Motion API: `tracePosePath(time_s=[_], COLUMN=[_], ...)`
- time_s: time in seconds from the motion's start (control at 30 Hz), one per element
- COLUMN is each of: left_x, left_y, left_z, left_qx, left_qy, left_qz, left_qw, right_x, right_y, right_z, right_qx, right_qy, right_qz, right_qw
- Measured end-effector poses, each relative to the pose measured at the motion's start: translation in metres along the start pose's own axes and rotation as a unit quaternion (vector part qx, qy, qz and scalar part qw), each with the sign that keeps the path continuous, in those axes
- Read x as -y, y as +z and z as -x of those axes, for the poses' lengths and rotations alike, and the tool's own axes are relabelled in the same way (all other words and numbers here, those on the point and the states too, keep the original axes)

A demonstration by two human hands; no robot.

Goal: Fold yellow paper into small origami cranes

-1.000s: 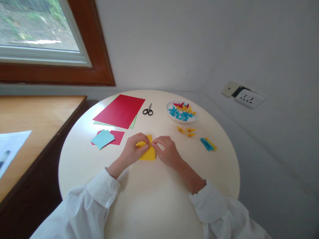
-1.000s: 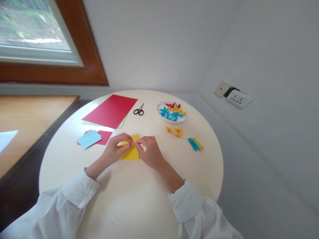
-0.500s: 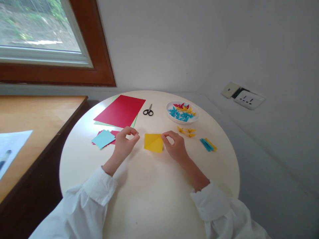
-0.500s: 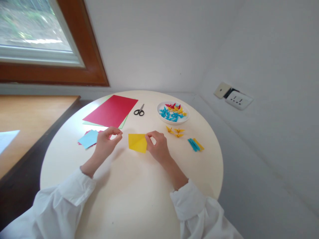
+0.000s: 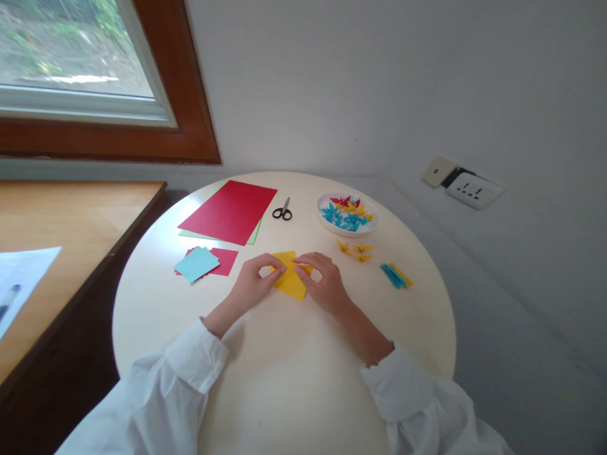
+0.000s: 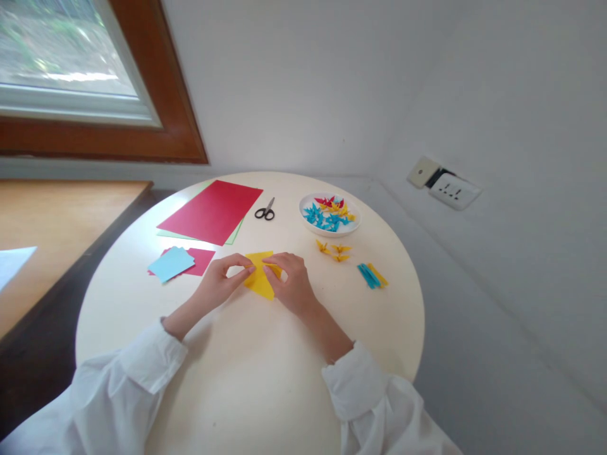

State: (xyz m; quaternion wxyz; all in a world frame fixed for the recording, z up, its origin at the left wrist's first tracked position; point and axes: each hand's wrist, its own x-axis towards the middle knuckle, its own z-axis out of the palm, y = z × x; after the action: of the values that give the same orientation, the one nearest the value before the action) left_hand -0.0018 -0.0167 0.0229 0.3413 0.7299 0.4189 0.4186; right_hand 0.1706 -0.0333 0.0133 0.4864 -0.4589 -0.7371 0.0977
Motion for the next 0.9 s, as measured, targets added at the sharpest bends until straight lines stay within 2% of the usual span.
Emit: tracePosePath(time_s=[0.2, 0.37, 0.47, 0.53, 0.67, 0.8, 0.9], left_x=[0.0, 0.002, 0.004, 0.005, 0.007, 0.008, 0.008], left_y=[-0.001, -0.005, -0.006, -0.006, -0.002, 0.002, 0.005], left_z=[0.0, -0.003, -0.005, -0.006, -0.007, -0.006, -0.005], left_qx=[0.012, -0.043, -0.085, -0.115, -0.145, -0.139, -0.126], left_qy=[0.004, -0.018, -0.033, -0.042, -0.061, -0.083, -0.101], left_qz=[0.007, 0.022, 0.037, 0.053, 0.095, 0.113, 0.119], left_qw=[1.0, 0.999, 0.995, 0.991, 0.983, 0.98, 0.98], right_x=[0.001, -0.006, -0.012, -0.015, -0.012, -0.005, -0.002], right_y=[0.0, -0.009, -0.012, -0.011, -0.002, 0.009, 0.014], right_z=[-0.001, -0.005, -0.008, -0.009, -0.006, -0.001, 0.001], right_qx=[-0.007, -0.03, -0.061, -0.068, -0.009, 0.041, 0.04], right_qy=[-0.013, 0.027, 0.09, 0.153, 0.253, 0.302, 0.31], right_qz=[0.015, 0.031, 0.002, -0.062, -0.242, -0.309, -0.329], right_qw=[1.0, 0.999, 0.994, 0.984, 0.937, 0.901, 0.891])
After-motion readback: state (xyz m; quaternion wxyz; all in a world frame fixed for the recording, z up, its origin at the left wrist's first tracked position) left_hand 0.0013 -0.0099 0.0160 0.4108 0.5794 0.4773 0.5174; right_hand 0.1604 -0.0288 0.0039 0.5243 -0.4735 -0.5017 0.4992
